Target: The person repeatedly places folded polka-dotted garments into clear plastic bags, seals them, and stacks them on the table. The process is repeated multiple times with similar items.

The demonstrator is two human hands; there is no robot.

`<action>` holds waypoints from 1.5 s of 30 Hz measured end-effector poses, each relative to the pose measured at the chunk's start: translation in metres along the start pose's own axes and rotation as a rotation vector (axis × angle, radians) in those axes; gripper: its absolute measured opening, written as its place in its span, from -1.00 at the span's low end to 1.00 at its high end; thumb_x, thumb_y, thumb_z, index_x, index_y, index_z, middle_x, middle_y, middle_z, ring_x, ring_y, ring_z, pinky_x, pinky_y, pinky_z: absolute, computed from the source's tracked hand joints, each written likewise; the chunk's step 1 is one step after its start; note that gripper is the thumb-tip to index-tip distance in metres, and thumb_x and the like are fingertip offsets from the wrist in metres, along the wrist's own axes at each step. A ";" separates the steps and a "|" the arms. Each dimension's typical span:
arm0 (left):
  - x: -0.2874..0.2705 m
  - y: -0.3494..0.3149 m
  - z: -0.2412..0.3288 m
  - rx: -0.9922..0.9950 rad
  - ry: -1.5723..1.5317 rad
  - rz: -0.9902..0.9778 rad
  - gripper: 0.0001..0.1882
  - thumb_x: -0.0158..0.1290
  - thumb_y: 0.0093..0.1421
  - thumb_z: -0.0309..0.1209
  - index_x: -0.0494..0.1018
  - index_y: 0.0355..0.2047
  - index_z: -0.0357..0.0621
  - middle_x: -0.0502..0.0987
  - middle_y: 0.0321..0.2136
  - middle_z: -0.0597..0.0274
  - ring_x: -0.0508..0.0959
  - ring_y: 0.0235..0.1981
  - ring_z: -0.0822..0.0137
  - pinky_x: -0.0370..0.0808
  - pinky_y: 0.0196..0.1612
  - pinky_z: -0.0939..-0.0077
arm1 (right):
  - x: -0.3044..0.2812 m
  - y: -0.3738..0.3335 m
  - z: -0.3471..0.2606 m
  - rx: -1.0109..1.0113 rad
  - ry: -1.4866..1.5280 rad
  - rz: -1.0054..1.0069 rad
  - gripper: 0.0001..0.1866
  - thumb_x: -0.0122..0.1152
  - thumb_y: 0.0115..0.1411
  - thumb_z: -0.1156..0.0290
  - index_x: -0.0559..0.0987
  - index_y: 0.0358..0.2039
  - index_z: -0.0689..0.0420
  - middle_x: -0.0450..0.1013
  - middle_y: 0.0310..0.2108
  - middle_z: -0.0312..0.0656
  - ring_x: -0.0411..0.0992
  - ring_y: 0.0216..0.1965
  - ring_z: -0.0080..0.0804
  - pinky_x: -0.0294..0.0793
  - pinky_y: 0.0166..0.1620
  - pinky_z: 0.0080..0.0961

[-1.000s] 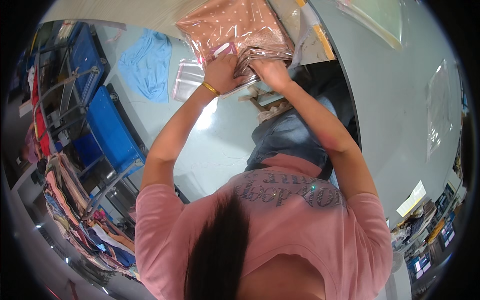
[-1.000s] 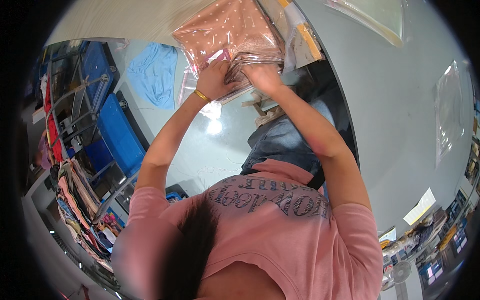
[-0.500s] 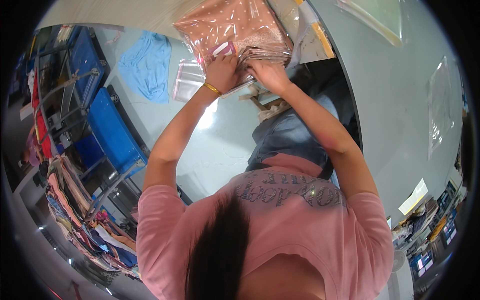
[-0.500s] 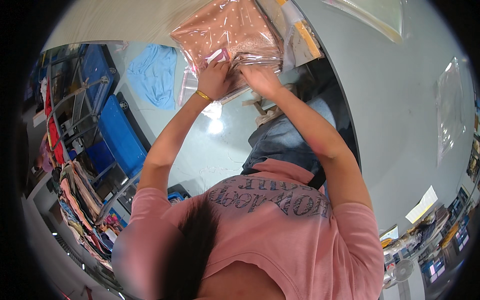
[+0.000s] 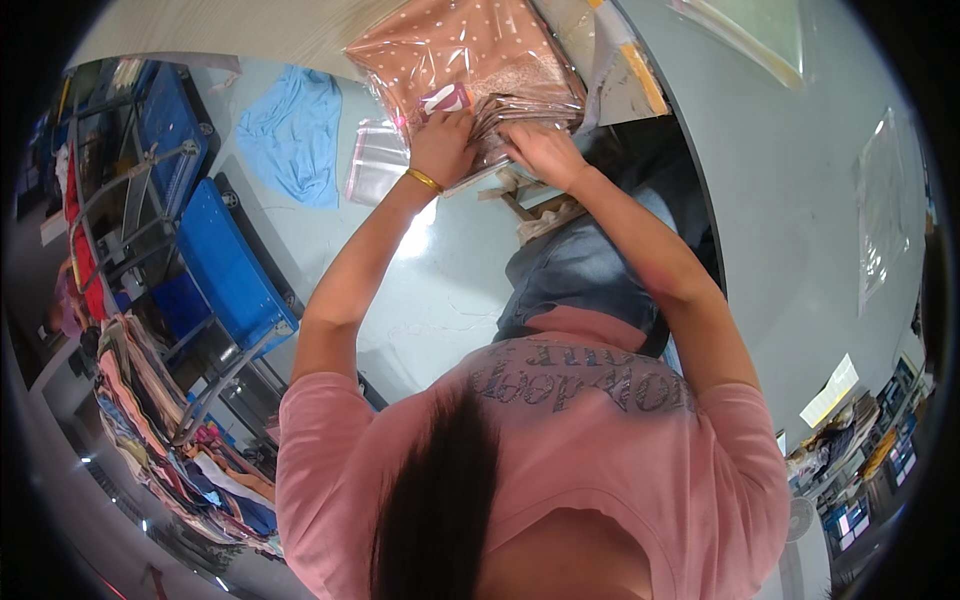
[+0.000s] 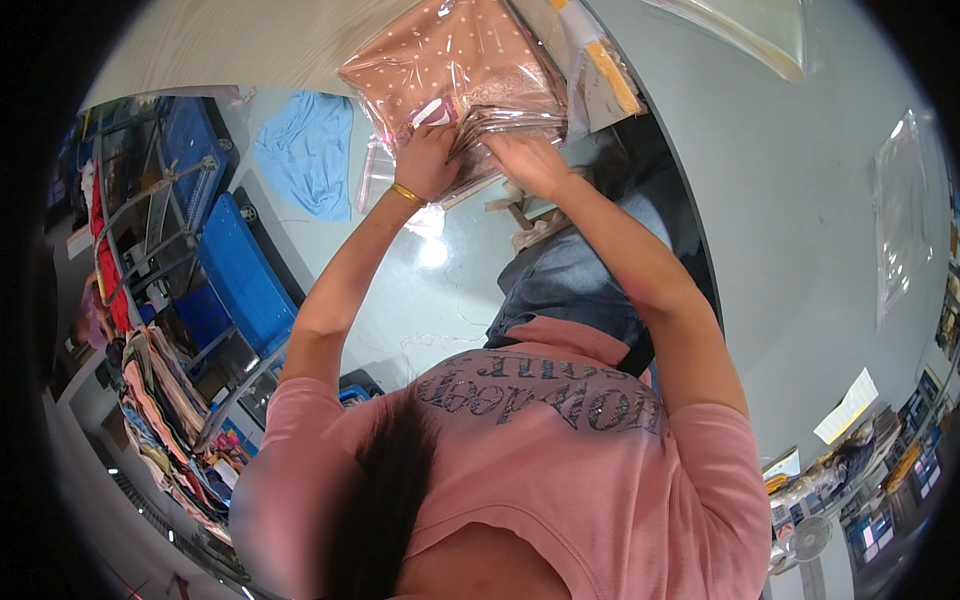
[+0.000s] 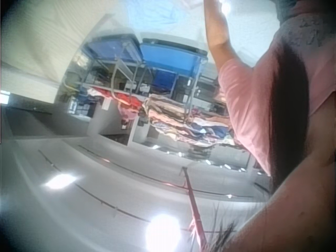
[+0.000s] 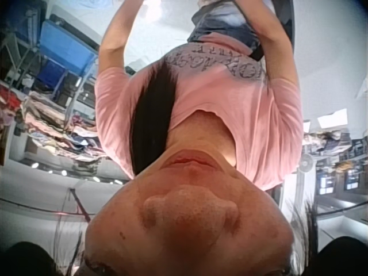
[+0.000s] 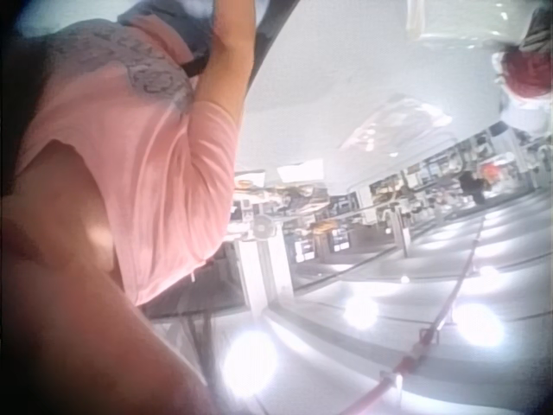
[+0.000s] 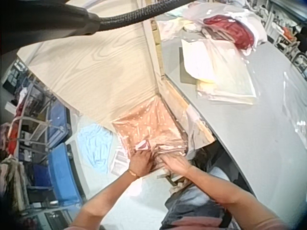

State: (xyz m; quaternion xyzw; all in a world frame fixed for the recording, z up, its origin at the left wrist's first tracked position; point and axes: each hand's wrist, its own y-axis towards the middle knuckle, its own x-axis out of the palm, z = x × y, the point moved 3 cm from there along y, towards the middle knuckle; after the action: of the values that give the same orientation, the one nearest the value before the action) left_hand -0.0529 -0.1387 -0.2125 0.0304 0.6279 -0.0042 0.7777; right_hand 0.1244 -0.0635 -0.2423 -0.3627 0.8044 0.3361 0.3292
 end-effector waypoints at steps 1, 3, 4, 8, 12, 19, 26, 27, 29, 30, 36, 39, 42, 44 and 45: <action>0.000 0.000 -0.001 0.017 0.029 0.006 -0.61 0.17 0.13 -0.24 0.53 -0.04 -0.10 0.63 -0.15 0.26 0.53 -0.02 0.16 0.52 -0.05 0.10 | -0.005 -0.003 -0.003 -0.080 0.103 0.072 -0.79 0.26 0.21 0.22 0.64 -0.28 0.08 0.56 -0.47 -0.12 0.56 -0.42 -0.06 0.52 -0.34 -0.15; 0.001 0.001 -0.005 0.003 -0.004 -0.035 -0.59 0.17 0.13 -0.25 0.53 -0.03 -0.12 0.63 -0.14 0.24 0.53 -0.02 0.13 0.52 -0.03 0.11 | 0.000 -0.005 0.004 -0.021 -0.031 -0.159 -0.78 0.26 0.21 0.20 0.64 -0.25 0.06 0.57 -0.45 -0.12 0.56 -0.41 -0.06 0.52 -0.35 -0.17; 0.001 0.003 -0.008 -0.027 -0.058 -0.073 -0.59 0.18 0.14 -0.27 0.53 -0.02 -0.15 0.62 -0.14 0.20 0.54 -0.03 0.10 0.51 -0.01 0.12 | 0.004 -0.004 0.010 0.023 -0.112 -0.295 -0.78 0.26 0.22 0.19 0.65 -0.24 0.05 0.58 -0.45 -0.12 0.55 -0.41 -0.06 0.52 -0.35 -0.17; -0.003 0.004 -0.007 -0.063 -0.114 -0.087 -0.58 0.18 0.12 -0.25 0.52 -0.02 -0.11 0.62 -0.09 0.29 0.54 -0.03 0.17 0.51 -0.01 0.15 | 0.010 0.005 0.022 0.052 -0.164 -0.307 -0.77 0.26 0.22 0.18 0.65 -0.24 0.04 0.58 -0.44 -0.10 0.56 -0.40 -0.07 0.51 -0.36 -0.19; -0.006 0.002 0.005 0.003 0.006 0.040 -0.61 0.17 0.12 -0.29 0.52 -0.04 -0.14 0.62 -0.12 0.22 0.55 -0.06 0.12 0.52 -0.04 0.19 | 0.009 0.007 0.011 0.080 -0.168 -0.128 -0.80 0.25 0.22 0.19 0.65 -0.30 0.04 0.58 -0.44 -0.10 0.56 -0.40 -0.08 0.51 -0.36 -0.17; -0.003 0.006 -0.004 -0.043 -0.152 -0.078 -0.60 0.16 0.15 -0.32 0.52 -0.02 -0.21 0.61 -0.13 0.09 0.53 -0.04 0.06 0.52 0.01 0.20 | 0.008 -0.003 0.010 0.023 -0.198 -0.205 -0.86 0.22 0.17 0.30 0.59 -0.45 0.08 0.56 -0.48 -0.10 0.57 -0.41 -0.14 0.52 -0.34 -0.18; -0.002 -0.001 0.010 0.015 -0.023 0.000 -0.52 0.20 0.11 -0.23 0.48 -0.03 -0.26 0.53 0.00 0.14 0.51 -0.02 0.10 0.51 -0.02 0.15 | 0.017 0.008 0.013 0.031 -0.232 -0.090 -0.84 0.23 0.18 0.31 0.56 -0.47 0.10 0.56 -0.49 -0.09 0.55 -0.45 -0.13 0.48 -0.36 -0.16; 0.001 -0.001 0.012 0.026 0.010 -0.044 -0.42 0.22 0.13 -0.18 0.43 0.06 -0.31 0.48 0.08 0.10 0.49 0.02 0.06 0.52 0.03 0.26 | 0.016 0.007 0.008 0.046 -0.197 -0.049 -0.82 0.23 0.20 0.30 0.55 -0.48 0.11 0.56 -0.49 -0.09 0.54 -0.45 -0.12 0.47 -0.37 -0.16; 0.002 -0.002 0.014 0.027 0.031 -0.045 -0.44 0.21 0.13 -0.18 0.44 0.04 -0.30 0.49 0.09 0.11 0.50 0.02 0.07 0.53 0.03 0.27 | 0.008 -0.002 -0.001 0.141 -0.128 0.011 -0.81 0.24 0.24 0.30 0.58 -0.41 0.15 0.57 -0.48 -0.08 0.54 -0.41 -0.07 0.49 -0.33 -0.17; 0.001 -0.001 0.013 0.020 0.041 -0.053 -0.45 0.21 0.14 -0.18 0.45 0.04 -0.29 0.49 0.10 0.12 0.50 0.02 0.07 0.53 0.04 0.28 | 0.004 -0.009 -0.003 0.229 -0.029 0.000 -0.84 0.19 0.26 0.32 0.60 -0.36 0.14 0.58 -0.45 -0.04 0.56 -0.39 -0.08 0.52 -0.31 -0.20; -0.048 -0.013 -0.005 0.045 -0.169 -0.028 -0.40 0.17 -0.03 -0.51 0.46 0.12 -0.14 0.58 0.01 0.14 0.54 -0.01 0.09 0.54 0.01 0.24 | -0.035 -0.065 0.010 1.139 0.794 0.137 -0.71 -0.05 0.32 0.41 0.59 -0.07 0.18 0.62 -0.21 -0.15 0.58 -0.20 -0.33 0.56 -0.11 -0.31; -0.075 -0.032 -0.014 0.069 -0.233 -0.073 -0.36 0.16 -0.02 -0.56 0.43 0.16 -0.17 0.57 0.02 0.12 0.53 0.01 0.05 0.53 0.01 0.22 | -0.041 -0.067 0.013 1.247 1.400 0.160 -0.61 -0.04 0.32 0.26 0.51 0.04 0.20 0.54 -0.03 -0.16 0.52 -0.08 -0.36 0.54 -0.01 -0.31; -0.084 -0.056 -0.013 0.088 -0.226 -0.079 -0.37 0.13 -0.03 -0.59 0.43 0.15 -0.22 0.56 0.03 0.10 0.53 0.02 0.06 0.52 0.04 0.24 | -0.034 -0.058 0.019 1.250 1.744 0.233 -0.52 -0.04 0.30 0.15 0.46 0.08 0.23 0.48 0.07 -0.05 0.50 0.03 -0.26 0.52 0.07 -0.29; -0.079 -0.071 -0.009 0.118 -0.182 -0.051 -0.42 0.10 -0.04 -0.60 0.46 0.08 -0.29 0.57 0.01 0.13 0.52 0.03 0.13 0.51 0.07 0.29 | -0.025 -0.051 0.021 1.143 2.113 0.170 -0.48 -0.04 0.28 0.12 0.43 0.12 0.21 0.46 0.10 -0.02 0.49 0.08 -0.20 0.49 0.13 -0.20; -0.076 -0.078 -0.008 0.149 -0.171 -0.045 -0.41 0.11 -0.05 -0.60 0.46 0.09 -0.32 0.57 0.01 0.11 0.52 0.04 0.12 0.50 0.09 0.28 | -0.020 -0.051 0.025 1.245 2.093 0.173 -0.45 -0.04 0.27 0.09 0.43 0.14 0.21 0.47 0.10 -0.03 0.46 0.12 -0.10 0.45 0.17 -0.11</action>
State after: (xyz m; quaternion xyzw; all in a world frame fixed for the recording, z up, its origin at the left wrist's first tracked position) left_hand -0.0797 -0.2182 -0.1435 0.0737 0.5577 -0.0710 0.8237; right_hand 0.1828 -0.0628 -0.2555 -0.1840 0.7261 -0.5402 -0.3835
